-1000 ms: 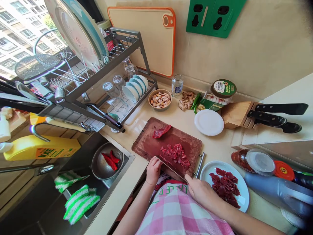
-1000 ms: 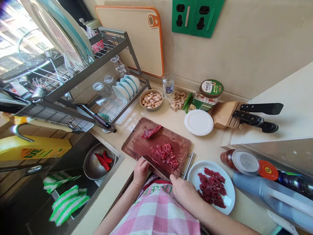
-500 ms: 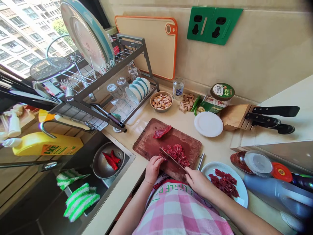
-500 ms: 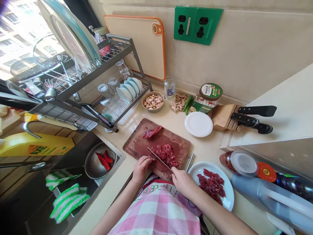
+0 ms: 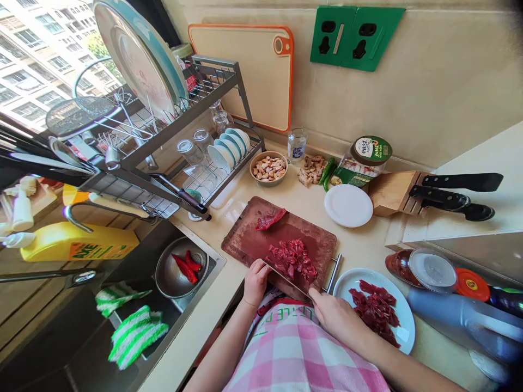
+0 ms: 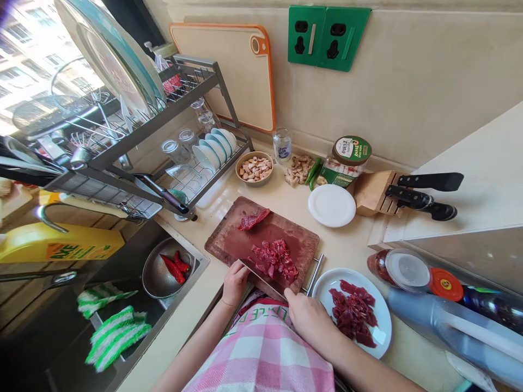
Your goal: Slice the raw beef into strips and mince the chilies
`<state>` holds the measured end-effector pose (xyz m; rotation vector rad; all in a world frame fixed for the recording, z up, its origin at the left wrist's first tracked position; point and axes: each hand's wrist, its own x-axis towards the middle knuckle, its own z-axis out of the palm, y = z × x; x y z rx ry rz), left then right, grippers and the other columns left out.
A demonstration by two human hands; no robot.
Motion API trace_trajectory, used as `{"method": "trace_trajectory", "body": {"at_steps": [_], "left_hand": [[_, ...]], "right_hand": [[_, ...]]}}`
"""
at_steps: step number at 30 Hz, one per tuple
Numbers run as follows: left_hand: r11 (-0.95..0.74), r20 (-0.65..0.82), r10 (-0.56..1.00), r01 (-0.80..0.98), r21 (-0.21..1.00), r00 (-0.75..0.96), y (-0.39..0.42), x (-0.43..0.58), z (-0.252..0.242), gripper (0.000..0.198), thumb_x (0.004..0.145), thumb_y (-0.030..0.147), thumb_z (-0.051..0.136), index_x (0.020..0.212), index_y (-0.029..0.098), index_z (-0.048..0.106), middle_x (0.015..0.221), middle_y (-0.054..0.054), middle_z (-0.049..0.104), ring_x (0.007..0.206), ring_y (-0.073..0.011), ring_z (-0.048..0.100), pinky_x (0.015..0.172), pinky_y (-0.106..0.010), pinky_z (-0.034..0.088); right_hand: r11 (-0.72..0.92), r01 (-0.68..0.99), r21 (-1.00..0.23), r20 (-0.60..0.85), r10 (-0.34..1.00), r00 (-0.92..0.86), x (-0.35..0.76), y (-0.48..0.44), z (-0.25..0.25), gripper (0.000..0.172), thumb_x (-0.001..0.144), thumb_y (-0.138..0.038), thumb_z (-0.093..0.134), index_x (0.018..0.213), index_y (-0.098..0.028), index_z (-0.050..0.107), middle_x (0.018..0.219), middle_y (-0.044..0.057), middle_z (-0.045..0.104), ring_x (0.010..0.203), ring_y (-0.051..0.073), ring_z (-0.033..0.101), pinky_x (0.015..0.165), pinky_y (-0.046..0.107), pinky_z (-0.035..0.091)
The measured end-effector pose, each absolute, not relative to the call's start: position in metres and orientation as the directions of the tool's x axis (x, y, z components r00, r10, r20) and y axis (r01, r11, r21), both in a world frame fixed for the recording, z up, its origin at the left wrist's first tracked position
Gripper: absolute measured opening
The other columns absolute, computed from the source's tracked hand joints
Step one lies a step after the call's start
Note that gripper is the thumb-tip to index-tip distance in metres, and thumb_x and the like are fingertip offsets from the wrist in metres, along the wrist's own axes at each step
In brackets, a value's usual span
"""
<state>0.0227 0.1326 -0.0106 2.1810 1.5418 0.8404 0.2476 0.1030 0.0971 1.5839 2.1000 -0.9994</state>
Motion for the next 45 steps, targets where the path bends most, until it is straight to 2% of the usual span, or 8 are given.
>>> {"method": "trace_trajectory", "body": {"at_steps": [5,11,17,25,30,37,41,45], "left_hand": [[-0.321,0.225,0.947,0.744,0.586,0.231,0.133,0.023,-0.008,0.026,0.087,0.02,0.041,0.088,0.023,0.067,0.092,-0.004,0.063,0.092,-0.0172,0.055,0.08,-0.032,0.047],[-0.309,0.221,0.951,0.722,0.619,0.217,0.135,0.023,-0.01,0.026,0.086,0.019,0.042,0.088,0.024,0.067,0.092,-0.004,0.064,0.092,-0.017,0.055,0.08,-0.031,0.047],[-0.297,0.205,0.955,0.729,0.617,0.215,0.134,0.022,-0.008,0.026,0.087,0.021,0.042,0.089,0.023,0.067,0.092,-0.004,0.063,0.09,-0.0163,0.055,0.079,-0.03,0.047],[-0.344,0.268,0.937,0.719,0.604,0.224,0.133,0.022,-0.013,0.023,0.086,0.02,0.044,0.092,0.023,0.066,0.091,-0.003,0.062,0.088,-0.0157,0.056,0.079,-0.03,0.047],[-0.311,0.247,0.947,0.78,0.544,0.205,0.129,0.023,-0.011,0.024,0.087,0.022,0.043,0.091,0.023,0.067,0.089,-0.004,0.061,0.085,-0.0157,0.054,0.076,-0.029,0.046],[-0.301,0.241,0.951,0.772,0.56,0.196,0.128,0.024,-0.013,0.026,0.087,0.021,0.042,0.091,0.024,0.068,0.09,-0.004,0.061,0.086,-0.0149,0.054,0.077,-0.028,0.046],[-0.297,0.237,0.952,0.78,0.551,0.195,0.128,0.025,-0.013,0.026,0.088,0.023,0.041,0.091,0.023,0.067,0.091,-0.004,0.062,0.087,-0.0153,0.055,0.078,-0.029,0.046],[-0.309,0.256,0.946,0.782,0.542,0.197,0.129,0.027,-0.009,0.025,0.087,0.022,0.043,0.091,0.022,0.067,0.092,-0.005,0.063,0.088,-0.0166,0.055,0.078,-0.03,0.047]], "right_hand": [[0.16,0.931,-0.327,-0.621,0.706,-0.339,0.239,0.114,0.097,0.022,0.085,-0.016,0.033,0.097,-0.021,0.051,0.083,0.006,0.066,0.075,0.018,0.064,0.052,0.023,0.028],[0.136,0.939,-0.315,-0.655,0.685,-0.319,0.237,0.114,0.096,0.022,0.086,-0.014,0.033,0.097,-0.02,0.051,0.079,0.006,0.067,0.071,0.018,0.064,0.052,0.023,0.03],[0.154,0.92,-0.359,-0.57,0.745,-0.347,0.192,0.147,0.083,0.022,0.088,-0.018,0.031,0.102,-0.022,0.048,0.09,0.007,0.067,0.081,0.018,0.063,0.06,0.024,0.036],[0.089,0.903,-0.42,-0.58,0.739,-0.342,0.257,0.111,0.085,0.019,0.087,-0.021,0.033,0.096,-0.021,0.05,0.081,0.006,0.067,0.076,0.016,0.063,0.058,0.022,0.032],[0.054,0.922,-0.384,-0.615,0.729,-0.299,0.279,0.093,0.084,0.022,0.087,-0.021,0.031,0.096,-0.021,0.052,0.077,0.006,0.066,0.071,0.017,0.062,0.055,0.022,0.029],[-0.006,0.878,-0.478,-0.555,0.777,-0.296,0.285,0.095,0.085,0.025,0.087,-0.023,0.03,0.099,-0.021,0.052,0.078,0.006,0.066,0.073,0.017,0.062,0.058,0.022,0.032],[0.039,0.861,-0.508,-0.536,0.768,-0.351,0.274,0.099,0.091,0.025,0.087,-0.024,0.031,0.098,-0.022,0.053,0.078,0.005,0.066,0.072,0.016,0.061,0.058,0.022,0.032],[0.093,0.877,-0.472,-0.543,0.753,-0.372,0.266,0.098,0.094,0.024,0.086,-0.022,0.031,0.096,-0.021,0.053,0.079,0.006,0.065,0.073,0.017,0.061,0.057,0.023,0.032]]}}
